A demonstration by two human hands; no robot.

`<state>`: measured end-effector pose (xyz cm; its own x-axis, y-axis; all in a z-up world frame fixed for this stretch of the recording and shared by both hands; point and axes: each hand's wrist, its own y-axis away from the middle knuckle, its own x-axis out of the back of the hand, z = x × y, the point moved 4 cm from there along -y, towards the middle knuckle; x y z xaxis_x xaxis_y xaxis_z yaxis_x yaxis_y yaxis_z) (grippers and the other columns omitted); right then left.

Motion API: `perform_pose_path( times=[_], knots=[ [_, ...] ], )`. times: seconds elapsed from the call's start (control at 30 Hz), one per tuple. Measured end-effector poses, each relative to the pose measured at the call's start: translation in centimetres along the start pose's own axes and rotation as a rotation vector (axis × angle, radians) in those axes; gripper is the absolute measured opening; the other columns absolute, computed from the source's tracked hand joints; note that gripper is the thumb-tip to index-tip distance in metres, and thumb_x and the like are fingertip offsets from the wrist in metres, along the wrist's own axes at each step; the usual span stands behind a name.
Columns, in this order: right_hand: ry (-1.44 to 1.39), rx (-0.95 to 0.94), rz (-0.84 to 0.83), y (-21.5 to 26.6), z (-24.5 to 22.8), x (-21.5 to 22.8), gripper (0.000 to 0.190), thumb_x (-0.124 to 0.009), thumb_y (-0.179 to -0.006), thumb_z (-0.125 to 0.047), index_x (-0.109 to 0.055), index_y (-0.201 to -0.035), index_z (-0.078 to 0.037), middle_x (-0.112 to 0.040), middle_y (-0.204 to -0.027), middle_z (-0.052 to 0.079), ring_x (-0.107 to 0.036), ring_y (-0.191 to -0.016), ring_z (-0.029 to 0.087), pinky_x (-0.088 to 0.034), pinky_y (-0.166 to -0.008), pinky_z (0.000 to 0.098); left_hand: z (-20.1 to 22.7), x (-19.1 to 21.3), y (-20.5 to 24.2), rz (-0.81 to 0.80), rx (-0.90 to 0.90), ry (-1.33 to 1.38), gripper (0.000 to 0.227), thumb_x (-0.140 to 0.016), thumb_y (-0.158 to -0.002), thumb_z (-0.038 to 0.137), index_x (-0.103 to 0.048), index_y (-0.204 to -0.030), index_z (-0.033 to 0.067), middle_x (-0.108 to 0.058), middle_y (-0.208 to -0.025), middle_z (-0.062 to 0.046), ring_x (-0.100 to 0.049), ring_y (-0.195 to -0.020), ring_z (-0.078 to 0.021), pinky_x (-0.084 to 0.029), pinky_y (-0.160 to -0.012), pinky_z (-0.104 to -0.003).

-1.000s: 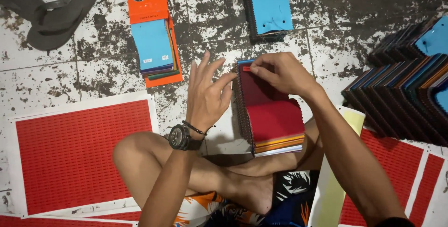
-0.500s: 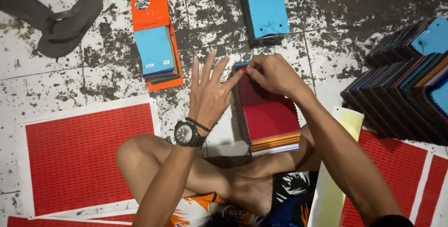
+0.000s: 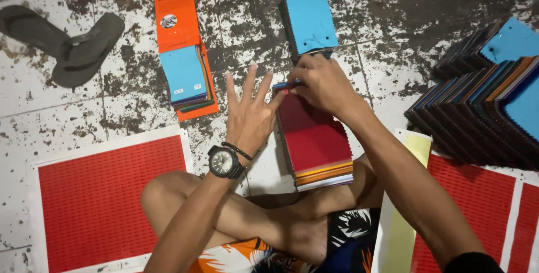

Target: The person sits on the floor and applies small red adhesive strips to the top edge of stacked colorful notebooks. They peel the backing from a roll of adhesive and press it onto the notebook spines, repeating the process for multiple notebooks.

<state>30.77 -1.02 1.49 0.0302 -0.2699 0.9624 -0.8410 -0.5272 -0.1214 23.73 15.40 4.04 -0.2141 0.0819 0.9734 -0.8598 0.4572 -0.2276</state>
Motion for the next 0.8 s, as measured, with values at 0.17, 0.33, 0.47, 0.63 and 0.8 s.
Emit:
perform_pose_path(
  times=[0.17,0.33,0.47,0.63,0.8],
  knots=[
    [0.042,0.173,0.199,0.8,0.6,-1.1,0.006,-0.081,-0.085,-0.025,-0.078,-0.085,-0.02,-0.072,-0.085,0.0,-0.07,-0.084,0.024,-0.056,-0.068,0.0398,-1.2,-0.9,0.5,0.069,0.134,0.256,0.031,-0.057,-0.095,0.016,-0.071,-0.121,0.024,-0.055,-0.143,-0.01,-0.033,-0.147,-0.036,-0.015,-0.117,-0.07],
    [0.115,0.33,0.401,2.4,0.3,-1.3,0.015,-0.072,-0.097,-0.025,-0.077,-0.084,-0.02,-0.073,-0.09,-0.001,-0.066,-0.085,0.02,-0.053,-0.072,0.0344,-2.6,-2.2,1.7,0.152,0.323,0.704,0.04,-0.043,-0.098,0.012,-0.06,-0.134,0.0161,-0.055,-0.142,-0.014,-0.043,-0.141,-0.0361,-0.014,-0.116,-0.073],
    [-0.029,0.351,0.175,2.6,-1.6,0.7,0.009,-0.075,-0.087,-0.014,-0.076,-0.078,-0.017,-0.071,-0.082,0.0,-0.066,-0.081,0.017,-0.055,-0.069,0.0275,-3.0,-1.9,1.7,0.321,0.505,1.364,0.042,-0.044,-0.097,-0.002,-0.05,-0.138,0.0031,-0.048,-0.142,-0.025,-0.065,-0.115,-0.037,-0.052,-0.102,-0.05],
    [-0.627,0.01,-0.15,1.6,-2.5,4.0,0.023,-0.081,-0.08,-0.012,-0.076,-0.1,-0.002,-0.076,-0.087,0.019,-0.073,-0.081,0.037,-0.06,-0.073,0.0473,-2.9,-3.5,1.4,0.271,0.631,1.638,0.042,-0.039,-0.1,0.004,-0.046,-0.141,0.0112,-0.052,-0.138,-0.017,-0.073,-0.098,-0.0243,-0.048,-0.106,-0.053],
    [-0.893,-0.135,-0.193,1.7,-1.5,2.8,0.016,-0.074,-0.092,-0.015,-0.078,-0.102,-0.004,-0.077,-0.079,0.014,-0.068,-0.072,0.022,-0.058,-0.068,0.0393,-2.2,-4.8,0.5,0.326,0.555,1.694,0.04,-0.04,-0.1,0.003,-0.044,-0.139,0.0072,-0.052,-0.135,-0.02,-0.07,-0.096,-0.0232,-0.056,-0.094,-0.042]
  ],
)
